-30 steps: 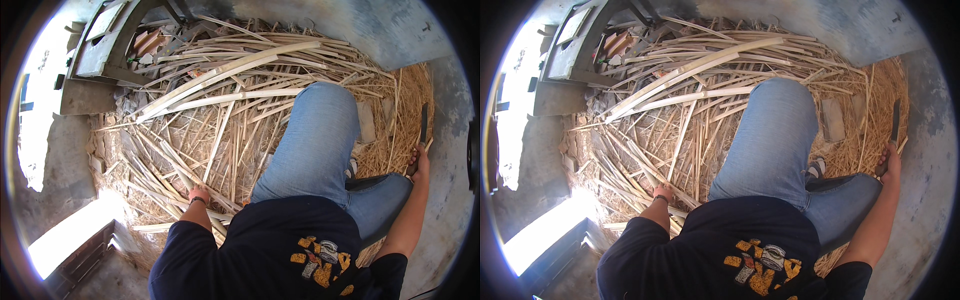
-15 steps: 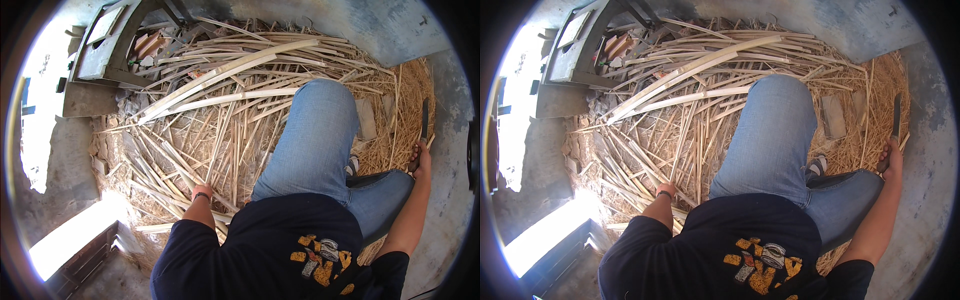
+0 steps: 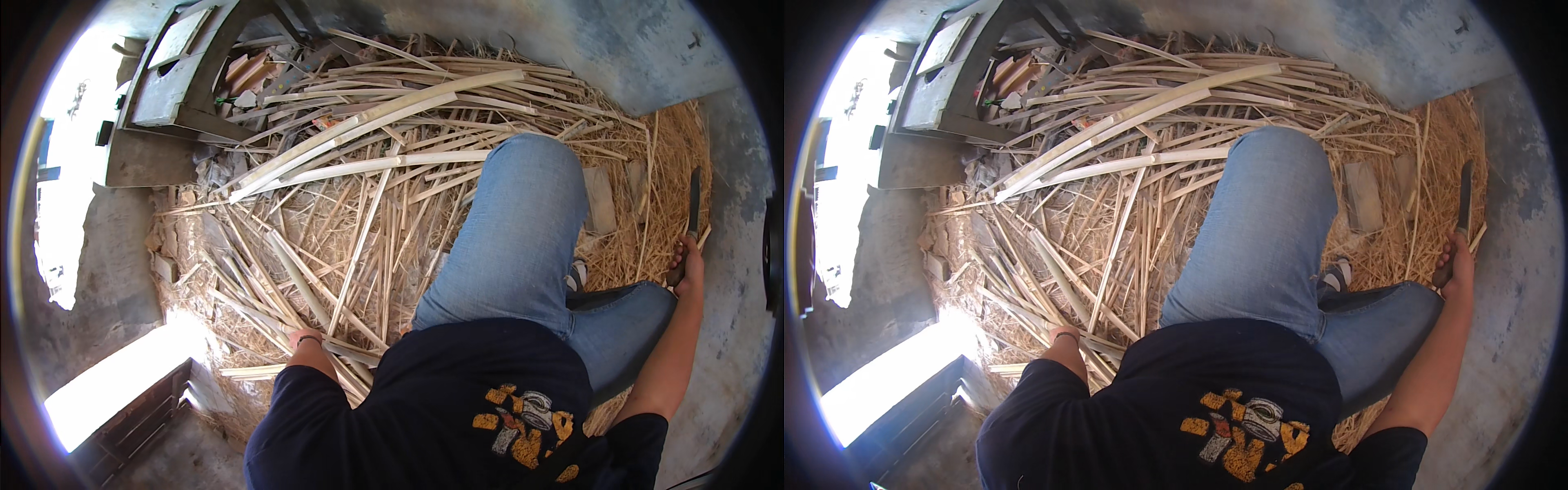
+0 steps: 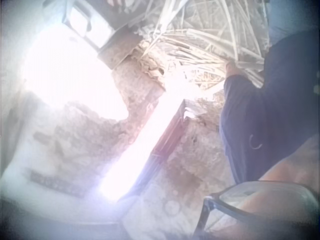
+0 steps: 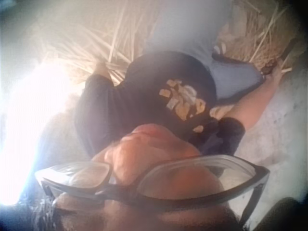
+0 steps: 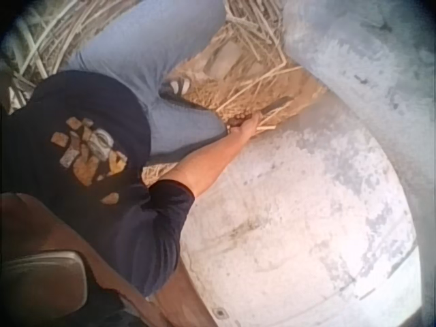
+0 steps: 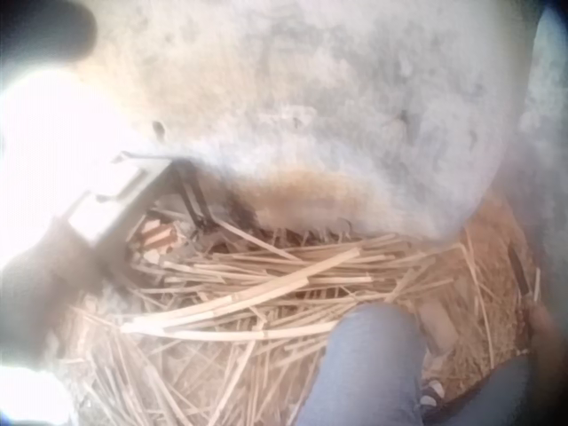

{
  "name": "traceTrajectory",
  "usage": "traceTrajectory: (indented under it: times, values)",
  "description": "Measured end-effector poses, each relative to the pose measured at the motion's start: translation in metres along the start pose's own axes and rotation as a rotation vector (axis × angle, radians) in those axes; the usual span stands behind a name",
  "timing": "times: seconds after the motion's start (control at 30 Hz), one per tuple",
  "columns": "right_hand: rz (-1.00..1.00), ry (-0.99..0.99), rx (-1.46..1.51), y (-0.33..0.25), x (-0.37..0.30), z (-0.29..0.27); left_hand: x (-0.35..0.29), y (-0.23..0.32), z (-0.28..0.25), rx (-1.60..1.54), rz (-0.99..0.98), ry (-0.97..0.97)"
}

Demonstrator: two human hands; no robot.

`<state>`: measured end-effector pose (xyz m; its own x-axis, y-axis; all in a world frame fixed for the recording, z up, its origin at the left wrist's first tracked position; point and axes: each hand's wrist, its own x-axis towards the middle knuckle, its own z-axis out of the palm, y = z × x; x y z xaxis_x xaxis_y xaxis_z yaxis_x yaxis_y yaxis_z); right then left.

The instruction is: The person sits on a straw-covered floor and uses a large knife to split long bamboo poles into thin strips. They hold the bamboo with one hand and use the knife to slice along the length of the pole, separating it into multiple pieces.

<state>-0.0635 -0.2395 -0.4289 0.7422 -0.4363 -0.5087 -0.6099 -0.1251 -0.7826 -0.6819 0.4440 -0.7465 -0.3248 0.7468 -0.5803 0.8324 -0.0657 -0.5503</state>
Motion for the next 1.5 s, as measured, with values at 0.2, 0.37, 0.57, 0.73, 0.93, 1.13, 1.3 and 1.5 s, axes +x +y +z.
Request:
traceTrajectory:
  times: [0.2, 0.37, 0.57, 0.73, 0.93, 1.13, 1.3, 1.5]
  values:
    - [0.002, 0.02, 0.022, 0.011, -0.001, -0.01, -0.12, 0.049, -0.051, -0.087, 0.413, 0.234]
    - [0.01, -0.002, -0.004, 0.005, 0.0, -0.011, -0.123, 0.1, -0.033, -0.01, 0.428, 0.014]
    - [-0.016, -0.017, 0.028, 0.004, 0.001, -0.01, -0.105, 0.101, -0.032, 0.024, 0.422, -0.003]
    - [-0.011, -0.024, 0.033, 0.01, 0.006, -0.019, -0.142, 0.088, -0.055, -0.038, 0.511, 0.161]
    - [-0.003, -0.026, 0.034, -0.004, -0.008, 0.0, -0.127, 0.064, -0.061, -0.376, 0.728, 0.317]
    - [-0.017, 0.01, 0.002, -0.003, -0.009, -0.014, -0.147, 0.031, -0.112, -0.279, 0.712, 0.299]
    - [-0.05, -0.014, 0.081, 0.005, 0.001, -0.021, -0.121, -0.007, -0.123, -0.298, 0.741, 0.306]
    - [-0.066, -0.044, 0.109, 0.011, 0.0, -0.025, -0.075, -0.059, -0.135, -0.074, 0.923, 0.262]
